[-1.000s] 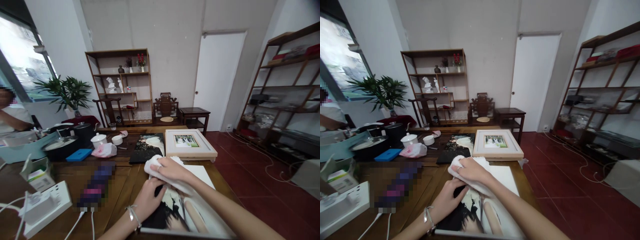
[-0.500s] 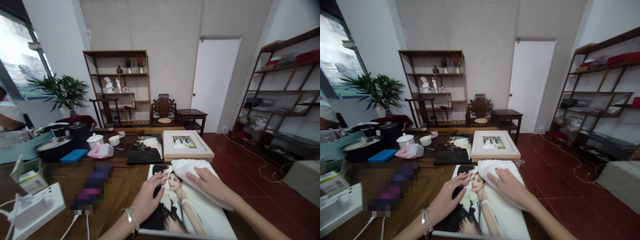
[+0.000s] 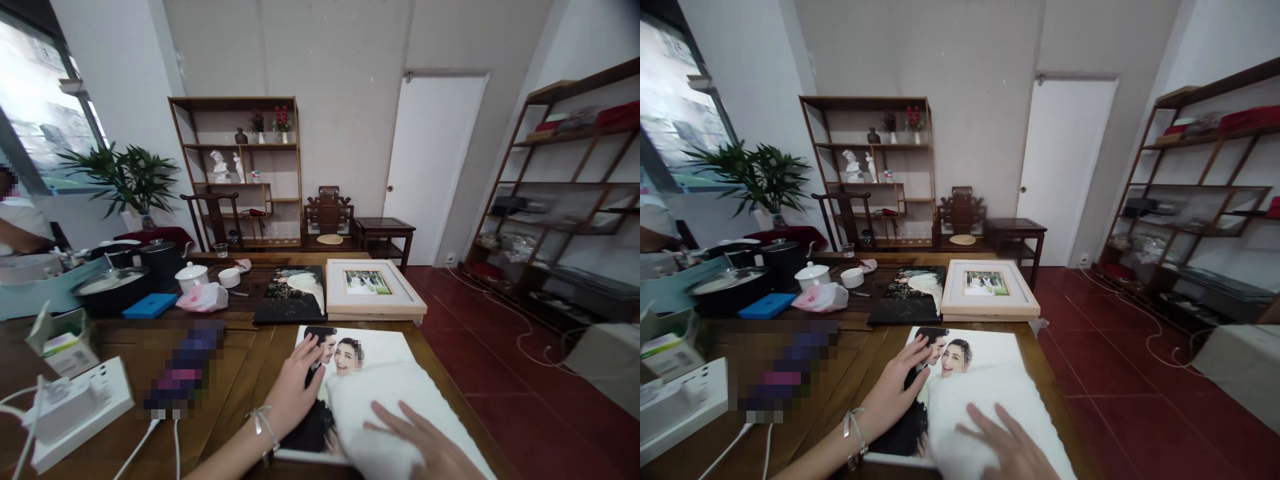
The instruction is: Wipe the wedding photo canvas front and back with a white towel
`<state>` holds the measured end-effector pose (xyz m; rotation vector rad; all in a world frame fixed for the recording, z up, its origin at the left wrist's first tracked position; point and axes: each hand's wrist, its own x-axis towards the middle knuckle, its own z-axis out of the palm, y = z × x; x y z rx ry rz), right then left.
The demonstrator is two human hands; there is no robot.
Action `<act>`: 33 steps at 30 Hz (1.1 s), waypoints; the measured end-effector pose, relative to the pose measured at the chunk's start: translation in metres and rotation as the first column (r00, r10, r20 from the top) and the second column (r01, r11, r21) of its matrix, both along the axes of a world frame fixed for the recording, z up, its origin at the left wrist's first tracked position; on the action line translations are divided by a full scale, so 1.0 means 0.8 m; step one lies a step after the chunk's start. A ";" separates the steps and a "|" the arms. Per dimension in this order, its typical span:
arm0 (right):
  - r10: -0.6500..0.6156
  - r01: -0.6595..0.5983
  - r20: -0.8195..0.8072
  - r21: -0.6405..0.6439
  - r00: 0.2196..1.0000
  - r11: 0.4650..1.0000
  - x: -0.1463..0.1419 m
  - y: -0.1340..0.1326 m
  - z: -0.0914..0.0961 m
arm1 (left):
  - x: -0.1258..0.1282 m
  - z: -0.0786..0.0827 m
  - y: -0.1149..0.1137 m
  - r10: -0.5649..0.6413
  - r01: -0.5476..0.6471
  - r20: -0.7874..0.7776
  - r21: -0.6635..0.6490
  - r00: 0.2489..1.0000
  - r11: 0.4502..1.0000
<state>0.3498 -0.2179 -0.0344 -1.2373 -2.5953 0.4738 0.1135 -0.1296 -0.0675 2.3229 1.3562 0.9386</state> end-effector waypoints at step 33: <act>-0.264 0.243 -0.197 -0.125 0.944 0.962 0.009 0.052 0.033 | -0.003 0.004 0.001 -0.005 0.004 -0.035 -0.011 0.999 1.000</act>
